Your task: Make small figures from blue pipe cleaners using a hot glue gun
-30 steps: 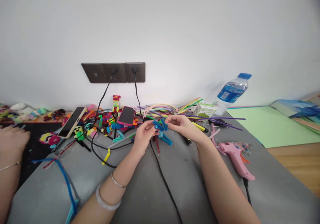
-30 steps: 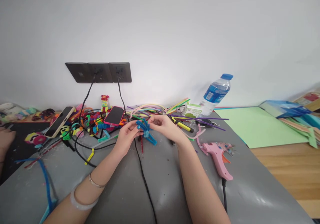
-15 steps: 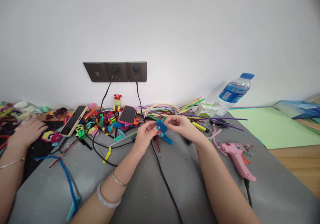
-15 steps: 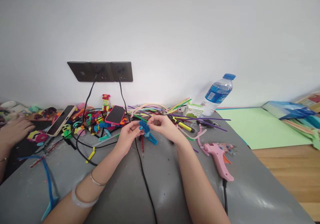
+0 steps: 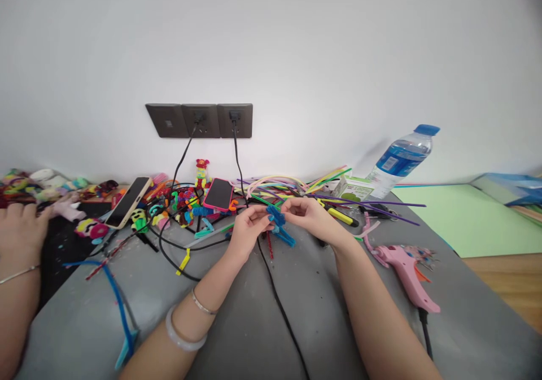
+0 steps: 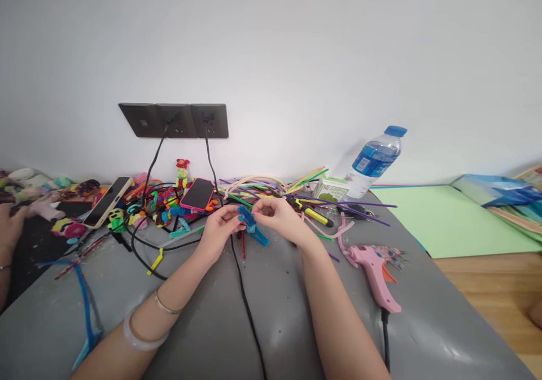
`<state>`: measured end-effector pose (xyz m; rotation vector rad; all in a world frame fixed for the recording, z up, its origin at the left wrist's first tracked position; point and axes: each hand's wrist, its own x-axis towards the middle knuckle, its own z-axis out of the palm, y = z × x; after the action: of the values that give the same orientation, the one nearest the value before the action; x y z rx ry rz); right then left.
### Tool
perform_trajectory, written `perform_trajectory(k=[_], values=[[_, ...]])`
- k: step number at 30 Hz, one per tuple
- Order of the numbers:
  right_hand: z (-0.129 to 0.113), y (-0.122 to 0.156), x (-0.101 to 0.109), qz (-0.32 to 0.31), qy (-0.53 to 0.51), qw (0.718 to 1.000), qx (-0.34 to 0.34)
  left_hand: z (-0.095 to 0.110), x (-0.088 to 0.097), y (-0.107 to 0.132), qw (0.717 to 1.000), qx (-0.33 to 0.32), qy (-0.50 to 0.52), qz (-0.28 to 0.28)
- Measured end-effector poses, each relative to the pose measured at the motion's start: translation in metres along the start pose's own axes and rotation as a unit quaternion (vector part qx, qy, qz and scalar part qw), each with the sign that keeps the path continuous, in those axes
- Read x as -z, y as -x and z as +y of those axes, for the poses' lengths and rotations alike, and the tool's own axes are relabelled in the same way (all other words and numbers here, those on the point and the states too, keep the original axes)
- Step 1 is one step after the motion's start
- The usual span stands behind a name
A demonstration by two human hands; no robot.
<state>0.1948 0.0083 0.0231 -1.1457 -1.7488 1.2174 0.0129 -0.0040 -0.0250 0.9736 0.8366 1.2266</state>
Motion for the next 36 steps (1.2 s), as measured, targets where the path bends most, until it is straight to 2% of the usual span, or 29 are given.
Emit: perform_trajectory(k=[36], values=[[0.0074, -0.0019, -0.0036, -0.017, -0.008, 1.000, -0.010, -0.0032, 0.0043, -0.0025, 0.998, -0.045, -0.049, 0.017]])
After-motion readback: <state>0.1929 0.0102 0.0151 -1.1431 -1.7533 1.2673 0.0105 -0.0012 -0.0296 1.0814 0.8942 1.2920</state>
